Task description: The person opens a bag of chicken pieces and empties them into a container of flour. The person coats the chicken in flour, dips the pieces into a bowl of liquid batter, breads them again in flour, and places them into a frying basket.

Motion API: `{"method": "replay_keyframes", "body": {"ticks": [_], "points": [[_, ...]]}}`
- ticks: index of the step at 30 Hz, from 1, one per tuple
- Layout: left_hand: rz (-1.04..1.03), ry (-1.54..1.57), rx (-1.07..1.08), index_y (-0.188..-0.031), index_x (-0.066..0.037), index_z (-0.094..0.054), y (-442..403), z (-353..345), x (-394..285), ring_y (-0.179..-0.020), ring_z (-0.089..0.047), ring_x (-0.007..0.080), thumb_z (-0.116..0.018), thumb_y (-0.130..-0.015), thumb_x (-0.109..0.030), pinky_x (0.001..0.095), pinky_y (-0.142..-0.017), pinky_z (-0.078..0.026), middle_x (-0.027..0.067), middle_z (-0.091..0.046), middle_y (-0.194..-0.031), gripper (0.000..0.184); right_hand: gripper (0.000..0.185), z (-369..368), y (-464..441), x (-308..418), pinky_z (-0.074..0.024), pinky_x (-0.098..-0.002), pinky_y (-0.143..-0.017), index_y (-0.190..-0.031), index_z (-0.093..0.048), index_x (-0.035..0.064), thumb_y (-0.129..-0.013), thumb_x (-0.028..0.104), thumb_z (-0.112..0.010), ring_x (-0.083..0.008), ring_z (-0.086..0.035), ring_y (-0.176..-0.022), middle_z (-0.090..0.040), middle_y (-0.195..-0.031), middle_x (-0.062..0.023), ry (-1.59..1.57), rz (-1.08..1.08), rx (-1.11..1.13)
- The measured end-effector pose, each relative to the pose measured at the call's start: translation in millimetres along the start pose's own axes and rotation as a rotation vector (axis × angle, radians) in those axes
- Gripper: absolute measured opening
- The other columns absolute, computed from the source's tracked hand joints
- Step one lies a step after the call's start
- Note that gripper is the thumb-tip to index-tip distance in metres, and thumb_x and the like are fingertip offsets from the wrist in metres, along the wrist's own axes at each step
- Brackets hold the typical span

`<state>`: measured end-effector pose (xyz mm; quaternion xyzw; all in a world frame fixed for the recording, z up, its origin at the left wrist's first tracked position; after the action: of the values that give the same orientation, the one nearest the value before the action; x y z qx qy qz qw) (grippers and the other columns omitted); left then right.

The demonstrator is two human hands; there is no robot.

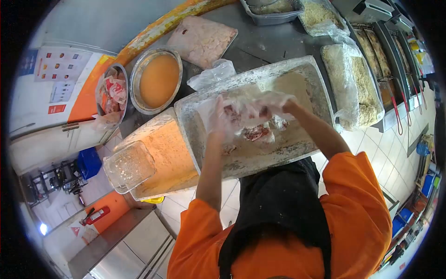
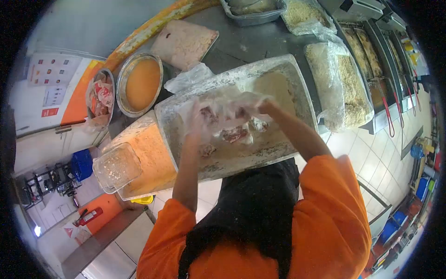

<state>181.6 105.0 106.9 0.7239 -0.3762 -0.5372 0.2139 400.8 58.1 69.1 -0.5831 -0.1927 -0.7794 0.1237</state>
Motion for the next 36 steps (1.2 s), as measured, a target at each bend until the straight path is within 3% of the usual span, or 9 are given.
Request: {"method": "replay_keyframes", "body": {"ticks": [9, 12, 17, 19, 21, 26, 27, 31, 36], "points": [[-0.201, -0.691, -0.15, -0.1, -0.003, -0.064, 48.3, 50.1, 41.1, -0.059, -0.049, 0.0145, -0.049, -0.095, -0.046, 0.0269, -0.051, -0.043, 0.0041, -0.056, -0.075, 0.046, 0.043, -5.8, 66.7, -36.3, -0.0401, -0.0349, -0.102, -0.131, -0.054, 0.0085, -0.09, 0.017, -0.06, -0.0252, -0.051, -0.12, -0.051, -0.137, -0.0112, -0.488, -0.73, -0.266], [0.033, -0.646, -0.153, -0.104, -0.003, -0.063, 36.2, 39.8, 75.0, -0.061, -0.051, 0.0138, -0.05, -0.095, -0.042, 0.0279, -0.054, -0.043, 0.0034, -0.057, -0.076, 0.042, 0.044, -32.1, 34.8, 5.9, -0.0387, -0.0348, -0.103, -0.133, -0.053, 0.0108, -0.09, 0.018, -0.059, -0.0267, -0.049, -0.123, -0.052, -0.136, -0.0134, 0.322, -0.402, 0.061], [0.028, -1.0, 0.122, -0.14, -0.005, -0.042, 33.5, 8.2, 44.5, -0.102, -0.058, 0.0254, -0.056, -0.087, -0.014, 0.0358, -0.093, -0.045, 0.0176, -0.051, -0.134, 0.055, 0.035, -51.9, 17.2, 59.1, -0.0392, -0.0345, -0.104, -0.124, -0.061, 0.0121, -0.09, 0.019, -0.055, -0.0246, -0.054, -0.117, -0.06, -0.126, -0.0134, 0.126, -0.329, 0.046], [-0.179, -1.154, 0.149, -0.138, -0.006, -0.043, 25.9, 30.4, 42.6, -0.1, -0.058, 0.0245, -0.057, -0.086, -0.013, 0.0358, -0.09, -0.047, 0.016, -0.051, -0.133, 0.055, 0.032, -38.5, 28.0, 76.7, -0.0402, -0.0334, -0.103, -0.121, -0.063, 0.0132, -0.093, 0.022, -0.053, -0.0223, -0.056, -0.115, -0.06, -0.125, -0.0113, 0.496, 0.185, 0.079], [-0.356, -1.229, 0.002, -0.136, -0.006, -0.044, 36.7, 33.8, 18.7, -0.102, -0.055, 0.0253, -0.057, -0.086, -0.016, 0.0366, -0.091, -0.045, 0.0162, -0.05, -0.132, 0.053, 0.03, -4.0, 51.6, 17.6, -0.0414, -0.0325, -0.102, -0.12, -0.064, 0.0118, -0.096, 0.019, -0.048, -0.0212, -0.056, -0.115, -0.06, -0.127, -0.0099, 0.239, -0.046, -0.089], [-0.112, -0.512, -0.254, -0.14, -0.005, -0.038, 5.6, 40.3, -9.7, -0.12, -0.043, 0.0289, -0.057, -0.086, -0.029, 0.0389, -0.102, -0.035, 0.0182, -0.043, -0.139, 0.062, 0.04, 35.0, 11.8, -60.1, -0.0412, -0.0359, -0.103, -0.133, -0.051, 0.0064, -0.095, 0.019, -0.05, -0.0245, -0.054, -0.116, -0.057, -0.129, -0.0139, -0.86, -0.698, -0.4], [-0.059, -0.273, -0.231, -0.141, -0.005, -0.037, -8.5, 32.1, -3.7, -0.124, -0.04, 0.0296, -0.057, -0.087, -0.032, 0.0394, -0.104, -0.033, 0.0186, -0.042, -0.14, 0.064, 0.041, 22.7, -18.1, -34.9, -0.0411, -0.0358, -0.103, -0.133, -0.048, 0.0009, -0.096, 0.019, -0.05, -0.0247, -0.05, -0.121, -0.054, -0.13, -0.0183, -0.12, -0.577, -0.094], [0.113, 0.313, -0.152, -0.144, -0.005, -0.032, -36.5, -9.2, 22.5, -0.138, -0.03, 0.0325, -0.058, -0.087, -0.042, 0.0413, -0.113, -0.026, 0.0202, -0.036, -0.146, 0.073, 0.046, -39.7, -62.9, -18.0, -0.0421, -0.038, -0.102, -0.133, -0.047, 0.0017, -0.095, 0.026, -0.054, -0.0241, -0.055, -0.115, -0.057, -0.127, -0.0156, -0.636, 0.239, -0.209], [-0.497, -0.967, -0.161, -0.132, -0.011, -0.047, 0.7, 70.0, 13.5, -0.097, -0.058, 0.028, -0.041, -0.093, -0.057, 0.0414, -0.086, -0.049, 0.0094, -0.059, -0.115, 0.061, 0.051, -16.5, -19.0, 20.8, -0.0416, -0.0358, -0.103, -0.131, -0.052, 0.004, -0.091, 0.034, -0.061, -0.0235, -0.055, -0.116, -0.057, -0.128, -0.0112, -0.337, -0.036, -0.08]]}}
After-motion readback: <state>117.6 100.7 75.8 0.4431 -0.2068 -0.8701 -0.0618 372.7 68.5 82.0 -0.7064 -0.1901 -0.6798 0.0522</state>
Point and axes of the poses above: each hand's wrist, its own y-axis away from the middle knuckle, its own z-axis out of the back of the hand, x = y × z, the point moved 6 cm from there along -y, towards the middle knuckle
